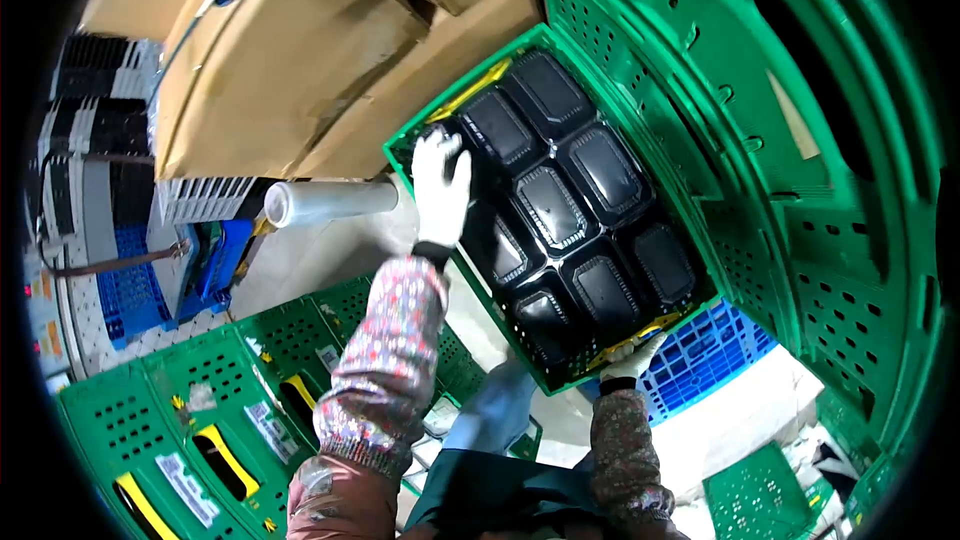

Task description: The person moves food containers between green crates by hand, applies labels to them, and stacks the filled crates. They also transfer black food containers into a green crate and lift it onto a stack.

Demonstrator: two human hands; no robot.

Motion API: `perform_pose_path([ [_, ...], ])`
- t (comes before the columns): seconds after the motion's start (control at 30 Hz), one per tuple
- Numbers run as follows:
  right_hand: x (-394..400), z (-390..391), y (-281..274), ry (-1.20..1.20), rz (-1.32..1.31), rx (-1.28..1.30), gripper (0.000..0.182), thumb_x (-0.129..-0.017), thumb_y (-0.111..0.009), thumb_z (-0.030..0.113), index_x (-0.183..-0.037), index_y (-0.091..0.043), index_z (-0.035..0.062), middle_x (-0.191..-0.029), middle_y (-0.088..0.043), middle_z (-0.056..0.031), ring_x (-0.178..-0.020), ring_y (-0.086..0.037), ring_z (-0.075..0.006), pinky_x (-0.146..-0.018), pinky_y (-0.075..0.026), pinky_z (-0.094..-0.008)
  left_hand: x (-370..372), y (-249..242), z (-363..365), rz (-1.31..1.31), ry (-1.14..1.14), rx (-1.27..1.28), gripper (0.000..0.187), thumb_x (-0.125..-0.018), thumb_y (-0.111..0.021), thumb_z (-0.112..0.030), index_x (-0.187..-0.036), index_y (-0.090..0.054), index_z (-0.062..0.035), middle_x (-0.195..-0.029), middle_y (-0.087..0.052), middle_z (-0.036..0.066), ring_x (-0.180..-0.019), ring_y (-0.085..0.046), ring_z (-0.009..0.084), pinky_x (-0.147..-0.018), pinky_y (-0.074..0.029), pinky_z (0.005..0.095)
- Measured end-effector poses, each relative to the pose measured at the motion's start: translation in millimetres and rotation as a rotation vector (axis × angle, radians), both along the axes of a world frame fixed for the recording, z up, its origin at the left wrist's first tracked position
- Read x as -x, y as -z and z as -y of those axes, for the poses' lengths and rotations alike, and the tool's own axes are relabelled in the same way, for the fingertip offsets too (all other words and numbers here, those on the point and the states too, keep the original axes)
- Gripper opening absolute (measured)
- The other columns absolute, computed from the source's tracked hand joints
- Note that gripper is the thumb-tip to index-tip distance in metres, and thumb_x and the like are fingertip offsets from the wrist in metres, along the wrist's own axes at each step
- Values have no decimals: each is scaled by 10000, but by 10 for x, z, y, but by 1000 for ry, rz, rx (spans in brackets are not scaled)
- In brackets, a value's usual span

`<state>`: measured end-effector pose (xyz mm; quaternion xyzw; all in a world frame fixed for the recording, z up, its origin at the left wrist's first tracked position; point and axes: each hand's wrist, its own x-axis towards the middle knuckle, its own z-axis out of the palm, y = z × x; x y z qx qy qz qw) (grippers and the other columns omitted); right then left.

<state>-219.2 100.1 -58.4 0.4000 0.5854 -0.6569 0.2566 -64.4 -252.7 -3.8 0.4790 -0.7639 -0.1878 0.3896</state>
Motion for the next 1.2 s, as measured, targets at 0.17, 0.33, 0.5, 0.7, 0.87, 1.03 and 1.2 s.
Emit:
perform_pose_path([
  [0.17, 54, -119, -42, 20, 66, 18, 589, -691, -548, 740, -561, -382, 190, -450, -319, 73, -342, -250, -76, -332, -198, -211, -505, -129, -1268, -205, -114, -360, 447, -822, -625, -165, -1223, -482, -28, -1296, -443, 161, -1239, -377, 298, -1056, -259, 379],
  [0.33, 102, -38, 133, 48, 104, -134, 629, -685, -544, 744, -713, -415, 129, -621, -428, 6, -384, -272, -105, -365, -195, -217, -224, 475, -2041, -385, -250, -804, 836, -826, -636, -282, -1425, -116, -18, -1455, -185, 212, -1352, -178, 297, -1096, -170, 349],
  [0.5, 118, -58, 115, -7, 132, -110, 651, -681, -484, 788, -699, -455, 138, -624, -465, 11, -462, -358, -118, -437, -278, -247, -119, 708, -2095, -244, -290, -772, 872, -822, -633, -254, -1425, -53, -7, -1488, -58, 187, -1380, -55, 286, -1115, -56, 343],
  [0.7, 152, -268, 117, -120, 98, 48, 606, -767, -481, 708, -698, -477, 106, -506, -406, 44, -403, -308, -90, -390, -258, -234, -361, 835, -2138, -209, -174, -782, 823, -803, -659, -205, -1416, -147, -8, -1465, -181, 187, -1348, -199, 296, -1089, -197, 336],
  [0.87, 684, -1104, 477, -426, 188, 150, 319, -855, -559, 409, -897, -578, 93, -860, -625, -67, -733, -610, -224, -689, -483, -383, -482, -189, -3006, -246, -305, -791, 540, -850, -597, -246, -1303, -420, -10, -1248, -515, 179, -1174, -472, 254, -991, -347, 305],
  [1.03, 1307, -2146, -1020, -1067, -130, -335, 208, -841, -560, 284, -744, -534, 101, -687, -520, -36, -563, -524, -166, -466, -402, -330, -809, -131, -5103, -824, -28, -1085, 292, -873, -563, -122, -1136, -570, 6, -1067, -609, 93, -980, -558, 154, -824, -448, 269],
  [1.2, 3176, -3539, -732, -1458, -542, -295, 204, -859, -594, 249, -687, -537, 153, -601, -517, -17, -458, -479, -155, -396, -373, -292, -1289, -204, -7722, -614, -520, -1237, 243, -829, -581, -178, -1024, -638, -44, -942, -664, 86, -900, -608, 206, -797, -470, 317],
])
